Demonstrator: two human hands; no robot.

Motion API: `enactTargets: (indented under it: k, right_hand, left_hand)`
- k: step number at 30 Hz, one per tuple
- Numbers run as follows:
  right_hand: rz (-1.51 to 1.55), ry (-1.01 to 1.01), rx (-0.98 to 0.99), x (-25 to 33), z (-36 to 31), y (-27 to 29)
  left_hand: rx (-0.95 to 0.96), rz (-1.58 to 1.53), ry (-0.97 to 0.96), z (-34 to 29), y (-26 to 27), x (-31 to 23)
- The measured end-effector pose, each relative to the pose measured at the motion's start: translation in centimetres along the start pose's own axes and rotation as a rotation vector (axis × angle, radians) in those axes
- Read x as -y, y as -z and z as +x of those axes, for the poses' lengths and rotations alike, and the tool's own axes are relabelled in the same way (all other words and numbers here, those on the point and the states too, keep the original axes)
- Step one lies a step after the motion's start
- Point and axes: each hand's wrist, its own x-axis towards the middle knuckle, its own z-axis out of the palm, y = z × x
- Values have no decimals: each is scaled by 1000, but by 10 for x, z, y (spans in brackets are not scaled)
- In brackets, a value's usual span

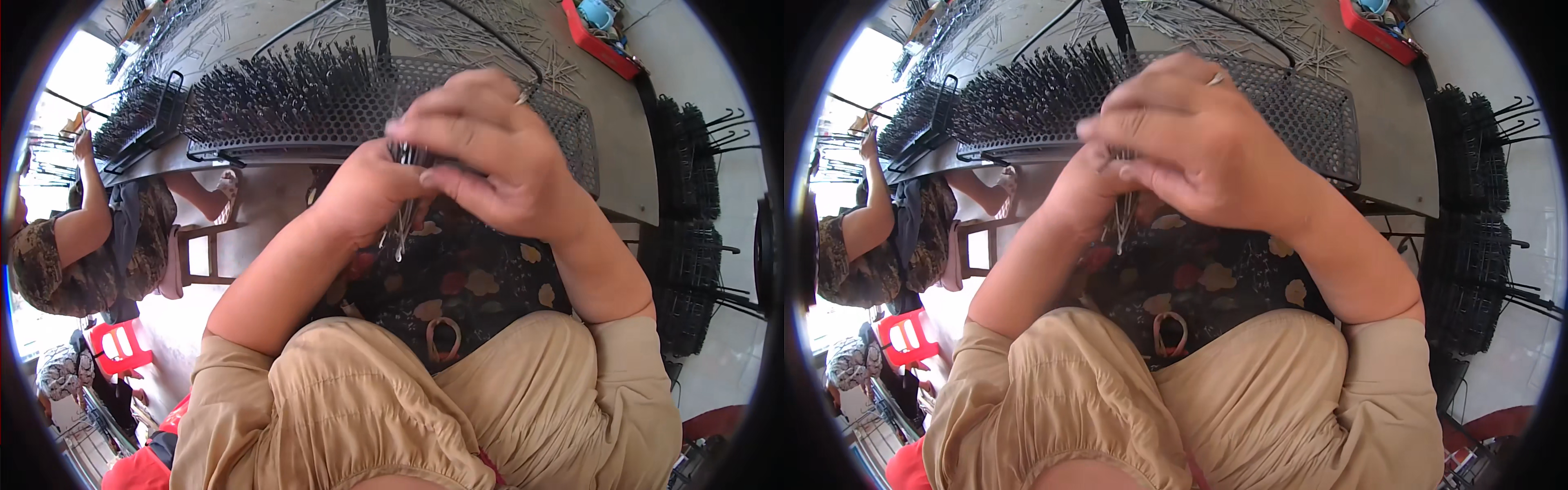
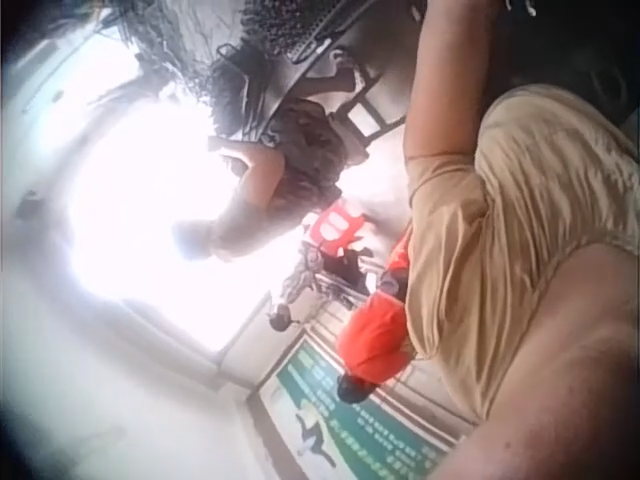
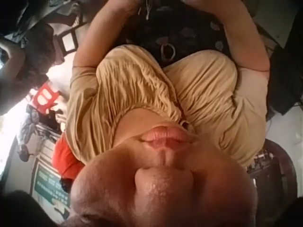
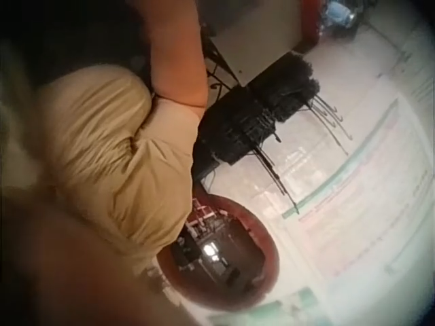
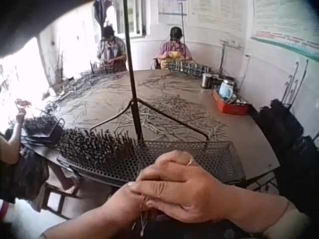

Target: Sorting and placing small metal rods into a perforated metal grid.

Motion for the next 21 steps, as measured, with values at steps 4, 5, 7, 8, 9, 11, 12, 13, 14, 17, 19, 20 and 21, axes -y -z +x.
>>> enactTargets:
  k: [4, 5, 7, 8, 9, 11, 12, 13, 14, 17, 19, 20, 21]
  right_hand:
    - [32, 110, 167, -13, -7, -15]
    - [127, -186, 41, -15, -5, -16]
    - [426, -601, -197, -32, 11, -14]
    - [337, -664, -197, -55, 21, -12]
    - [262, -725, -190, -67, 33, -14]
    - [148, -757, -170, -63, 60, -25]
    - [28, -790, -146, -60, 71, -28]
    - [22, -792, -151, -74, 66, -36]
    - [-56, -539, -160, -98, 56, -47]
    - [-144, -289, -131, -113, 53, -57]
    - [-151, -288, -97, -112, 56, -61]
    - [-143, -336, -82, -110, 58, -61]
    - [-135, -384, -69, -109, 59, -61]
  left_hand:
    - [5, 175, 12, -1, 14, 12]
    - [-1, 152, 104, -3, 19, 11]
    - [-42, 112, 219, -2, 27, 15]
    - [-26, 123, 219, 0, 28, 18]
    - [-34, 29, 201, 1, 31, 23]
    - [-62, -108, 179, 1, 32, 27]
    - [-56, -104, 180, 0, 33, 27]
    - [-64, -117, 171, -2, 35, 27]
    - [-72, -132, 158, -1, 35, 26]
    - [-62, -152, 180, -2, 45, 25]
    - [-58, -144, 166, -3, 49, 26]
    - [-48, -126, 151, -3, 51, 26]
    - [-50, -134, 149, -3, 53, 26]
